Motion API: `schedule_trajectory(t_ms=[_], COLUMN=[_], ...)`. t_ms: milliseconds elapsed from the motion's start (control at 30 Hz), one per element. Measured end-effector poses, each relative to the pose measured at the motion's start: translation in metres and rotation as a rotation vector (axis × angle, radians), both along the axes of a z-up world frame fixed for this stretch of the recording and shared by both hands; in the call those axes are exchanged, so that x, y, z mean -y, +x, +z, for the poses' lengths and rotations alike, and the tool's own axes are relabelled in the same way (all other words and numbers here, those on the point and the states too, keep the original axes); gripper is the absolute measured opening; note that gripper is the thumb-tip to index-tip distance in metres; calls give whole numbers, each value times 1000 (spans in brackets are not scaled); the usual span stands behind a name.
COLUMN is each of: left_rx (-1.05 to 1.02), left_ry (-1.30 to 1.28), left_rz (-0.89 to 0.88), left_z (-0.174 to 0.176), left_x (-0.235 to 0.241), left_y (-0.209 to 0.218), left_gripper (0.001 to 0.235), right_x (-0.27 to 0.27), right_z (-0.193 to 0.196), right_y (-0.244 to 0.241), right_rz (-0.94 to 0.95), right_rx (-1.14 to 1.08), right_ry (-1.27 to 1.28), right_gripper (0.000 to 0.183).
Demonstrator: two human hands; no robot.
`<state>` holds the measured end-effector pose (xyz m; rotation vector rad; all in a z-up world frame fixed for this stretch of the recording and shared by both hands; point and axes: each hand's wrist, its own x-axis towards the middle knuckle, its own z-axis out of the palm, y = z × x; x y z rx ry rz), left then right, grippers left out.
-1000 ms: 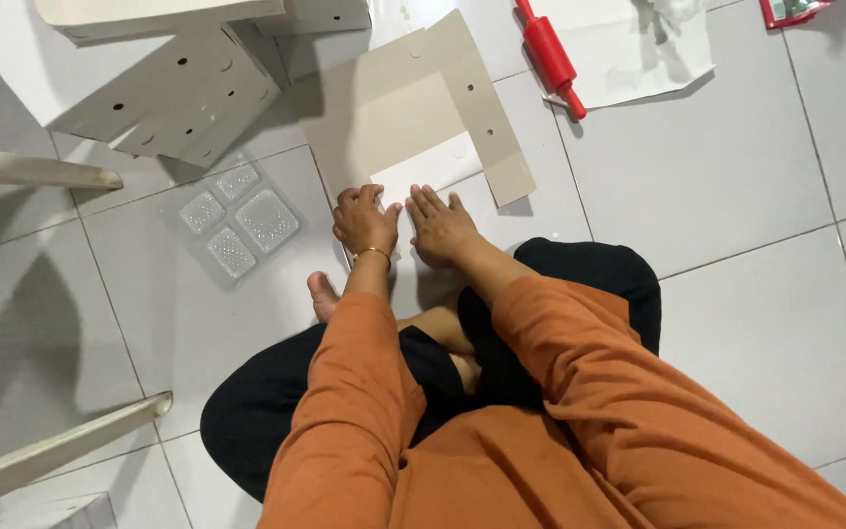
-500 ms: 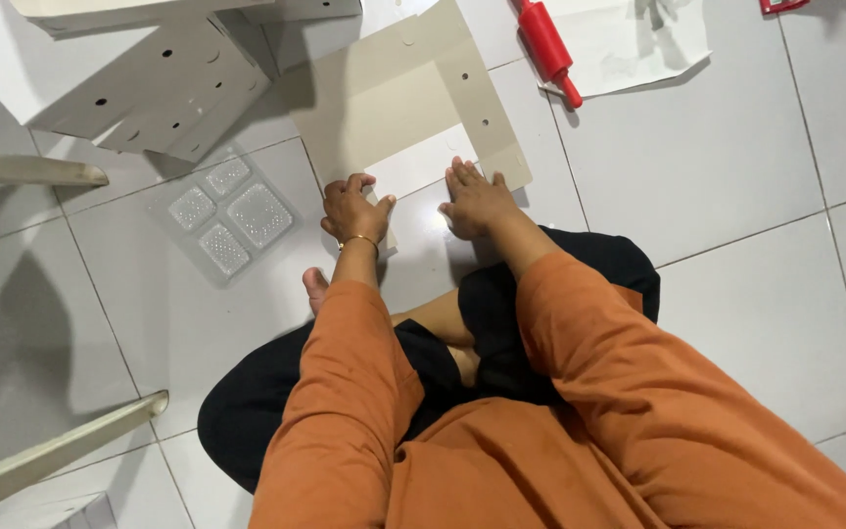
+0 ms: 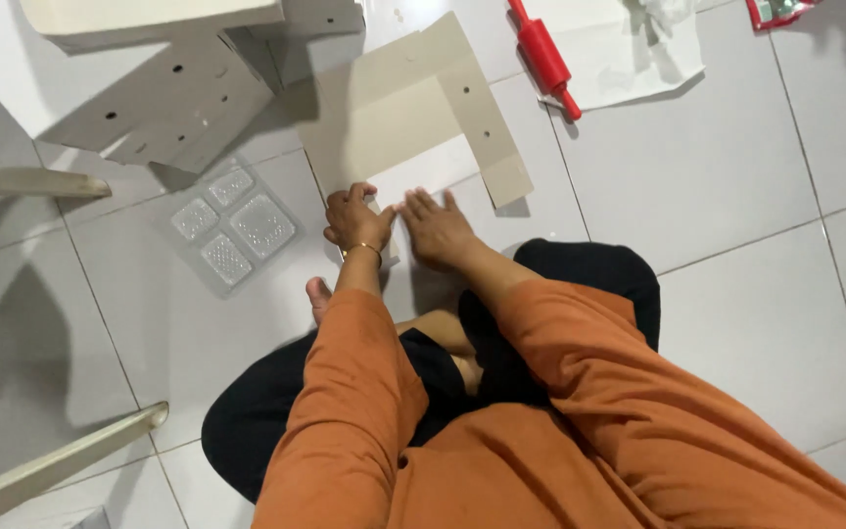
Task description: The person sits on the floor and folds a flat white cardboard sheet into a box. They fold the side flaps and tuck the tabs into slots to form the box structure.
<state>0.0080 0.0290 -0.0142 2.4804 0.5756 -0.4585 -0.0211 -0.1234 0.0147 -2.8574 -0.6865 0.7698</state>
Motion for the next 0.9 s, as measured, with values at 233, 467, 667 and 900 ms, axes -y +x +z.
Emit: schedule_trajectory(t_ms=[233, 467, 667, 900], left_rx=[-10, 24, 13, -23], left_ry=[-4, -32, -59, -98], left_rz=[-4, -37, -87, -52], left_z=[8, -4, -28, -8], left_x=[1, -7, -21, -17], left_y=[-2, 0, 7, 8], left_gripper=[45, 41, 39, 39], right_x=[22, 49, 62, 45], right_z=[-7, 48, 43, 62], right_y=[8, 20, 27, 22], right_rz=[-69, -237, -287, -271], right_rx=[-66, -92, -83, 35], right_ry=[-44, -187, -208, -236], right_gripper=[65, 64, 60, 57])
